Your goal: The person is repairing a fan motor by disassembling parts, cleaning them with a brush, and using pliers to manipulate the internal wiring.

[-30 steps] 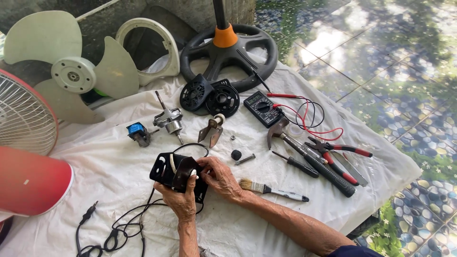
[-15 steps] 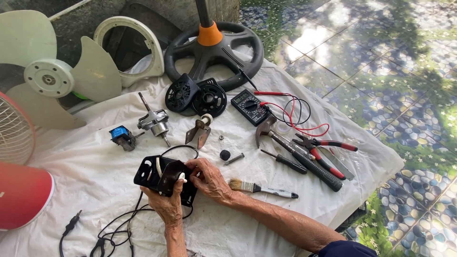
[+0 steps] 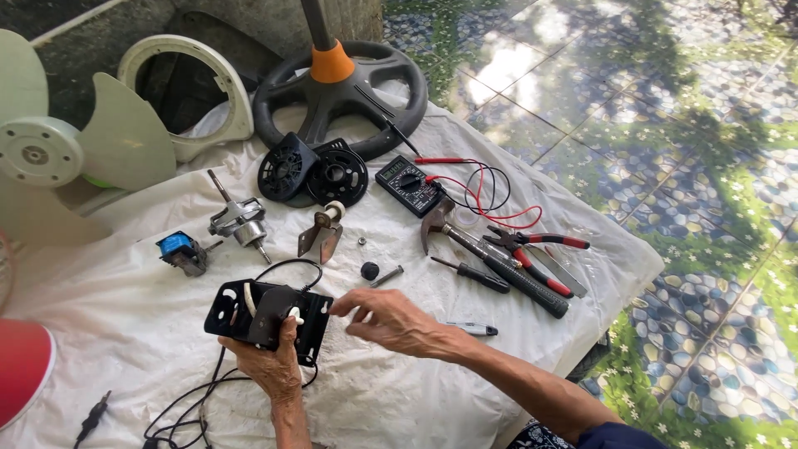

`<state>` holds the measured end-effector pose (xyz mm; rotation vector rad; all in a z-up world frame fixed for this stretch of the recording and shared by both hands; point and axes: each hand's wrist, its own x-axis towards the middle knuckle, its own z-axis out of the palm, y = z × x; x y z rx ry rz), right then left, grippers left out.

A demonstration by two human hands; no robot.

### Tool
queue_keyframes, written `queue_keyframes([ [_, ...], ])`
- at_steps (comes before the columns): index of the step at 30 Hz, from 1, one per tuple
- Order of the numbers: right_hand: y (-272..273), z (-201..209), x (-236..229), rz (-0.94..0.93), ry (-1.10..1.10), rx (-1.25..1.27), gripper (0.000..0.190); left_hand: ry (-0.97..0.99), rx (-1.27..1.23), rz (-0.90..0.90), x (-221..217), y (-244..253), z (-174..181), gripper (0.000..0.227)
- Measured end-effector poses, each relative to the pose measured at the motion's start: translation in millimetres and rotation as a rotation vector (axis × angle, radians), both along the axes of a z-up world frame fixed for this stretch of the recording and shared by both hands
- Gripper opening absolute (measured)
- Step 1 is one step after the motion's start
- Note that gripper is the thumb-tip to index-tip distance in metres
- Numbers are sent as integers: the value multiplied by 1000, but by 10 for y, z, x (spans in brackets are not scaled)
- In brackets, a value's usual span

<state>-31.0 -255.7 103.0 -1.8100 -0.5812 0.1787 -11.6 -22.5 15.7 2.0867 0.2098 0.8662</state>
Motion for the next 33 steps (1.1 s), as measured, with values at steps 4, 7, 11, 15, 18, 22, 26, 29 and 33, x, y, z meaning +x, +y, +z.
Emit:
queue_keyframes([
  [4,-847,-143,-218,-261,-163,-216,24,25,-49,14,8,-4,-5,95],
  [7,-1576,-244,-393,-547,-192,-316,12,10,-67,-17,8,-15,13,90],
  [11,-2393,-530,-664,-887,-162,-632,11,19,-38,1,26,14,-75,89],
  [15,-2677,-435,-864,-999,259,-897,27,13,13,26,44,90,-229,94],
  [18,-2771,-663,-929,-978,245,-944,24,22,16,60,36,103,-268,89],
  [22,-2784,-790,-934,-1023,198,-891,17,-15,30,33,19,63,-181,86],
  [26,-2799,-878,-918,-1020,83,-855,16,-20,-9,-19,-9,-33,5,86],
  [29,-2774,-884,-907,-1019,59,-832,15,-33,-8,-26,-15,-35,13,87],
  [33,-2693,-734,-928,-992,133,-915,16,4,50,32,1,25,-87,84],
])
